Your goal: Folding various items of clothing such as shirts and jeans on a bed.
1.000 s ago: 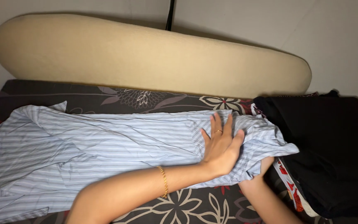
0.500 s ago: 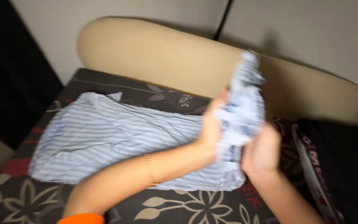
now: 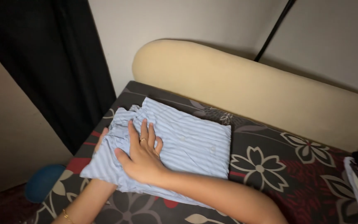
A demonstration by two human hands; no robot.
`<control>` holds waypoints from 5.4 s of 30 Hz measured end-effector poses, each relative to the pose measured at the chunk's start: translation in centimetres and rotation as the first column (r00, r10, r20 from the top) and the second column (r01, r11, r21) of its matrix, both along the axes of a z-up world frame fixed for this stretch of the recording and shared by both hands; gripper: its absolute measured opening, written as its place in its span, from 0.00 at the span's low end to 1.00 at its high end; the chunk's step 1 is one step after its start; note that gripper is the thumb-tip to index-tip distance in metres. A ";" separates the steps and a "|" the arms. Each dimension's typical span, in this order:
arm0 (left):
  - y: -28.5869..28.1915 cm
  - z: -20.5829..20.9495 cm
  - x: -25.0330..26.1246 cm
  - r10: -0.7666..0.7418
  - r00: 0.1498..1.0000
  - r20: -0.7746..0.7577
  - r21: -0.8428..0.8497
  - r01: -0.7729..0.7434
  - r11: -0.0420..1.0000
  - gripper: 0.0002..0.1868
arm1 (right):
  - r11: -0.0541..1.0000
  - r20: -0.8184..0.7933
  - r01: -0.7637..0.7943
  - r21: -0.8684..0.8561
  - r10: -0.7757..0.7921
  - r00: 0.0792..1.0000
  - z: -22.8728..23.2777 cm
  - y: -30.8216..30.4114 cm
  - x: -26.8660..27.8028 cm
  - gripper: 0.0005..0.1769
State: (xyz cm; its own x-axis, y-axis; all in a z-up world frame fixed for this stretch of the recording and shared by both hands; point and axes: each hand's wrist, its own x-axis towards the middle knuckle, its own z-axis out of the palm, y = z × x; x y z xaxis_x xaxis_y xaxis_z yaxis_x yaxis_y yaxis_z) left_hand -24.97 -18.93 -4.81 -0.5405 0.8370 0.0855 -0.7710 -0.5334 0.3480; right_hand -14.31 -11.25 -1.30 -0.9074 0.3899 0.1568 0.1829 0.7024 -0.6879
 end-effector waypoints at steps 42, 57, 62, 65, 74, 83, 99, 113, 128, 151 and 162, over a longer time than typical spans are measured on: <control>2.7 7.4 2.6 -0.757 -0.277 -0.593 0.308 -0.946 0.104 0.40 | 0.851 0.071 -0.019 0.526 -0.021 0.997 5.6 14.1 5.9 0.31; -1.6 8.1 3.6 -0.865 -0.083 -0.495 0.029 -0.996 0.080 0.20 | 0.869 -0.139 -0.102 0.484 0.192 0.972 3.4 14.8 3.5 0.25; -0.5 11.7 5.5 -0.660 -0.420 -0.623 0.315 -0.907 0.280 0.32 | 0.849 -0.152 -0.038 0.527 0.139 0.979 8.0 13.6 5.4 0.22; 0.9 11.7 5.9 -0.438 -0.639 -0.632 0.434 -0.761 0.483 0.39 | 0.799 -0.154 0.000 0.601 0.115 0.981 8.3 12.7 6.8 0.27; 1.2 3.5 3.2 -0.597 -0.489 -0.636 0.147 -0.836 0.529 0.48 | 0.834 0.135 -0.056 0.548 -0.022 0.991 3.1 11.9 11.3 0.43; 2.0 3.2 3.3 -0.635 -0.501 -0.588 0.158 -0.841 0.518 0.50 | 0.876 -0.048 -0.001 0.482 0.028 0.998 4.2 10.6 15.6 0.42; -0.8 8.7 11.4 -0.690 -0.455 -0.563 -0.058 -0.811 0.582 0.26 | 0.661 -0.017 0.147 -0.736 -0.234 0.972 3.3 12.0 18.0 0.33; 10.8 13.3 12.3 -0.061 -0.402 -0.914 0.101 -0.370 0.923 0.26 | 0.863 -0.404 0.098 0.496 0.129 0.906 20.6 13.6 23.5 0.27; 14.2 2.4 6.5 -0.428 -0.644 -0.634 -0.214 -0.386 0.897 0.21 | 0.544 0.060 -0.177 0.820 0.225 0.972 4.7 7.2 33.1 0.27; 12.0 5.8 13.5 -0.433 -0.621 -0.654 -0.011 -0.564 0.825 0.49 | 0.887 0.045 0.206 0.413 -0.245 0.968 5.3 16.9 30.3 0.37; 8.9 2.4 14.9 -0.517 0.650 -0.557 -0.749 -0.124 0.651 0.45 | 0.597 0.269 0.671 -0.440 -0.625 0.733 1.7 24.6 35.3 0.31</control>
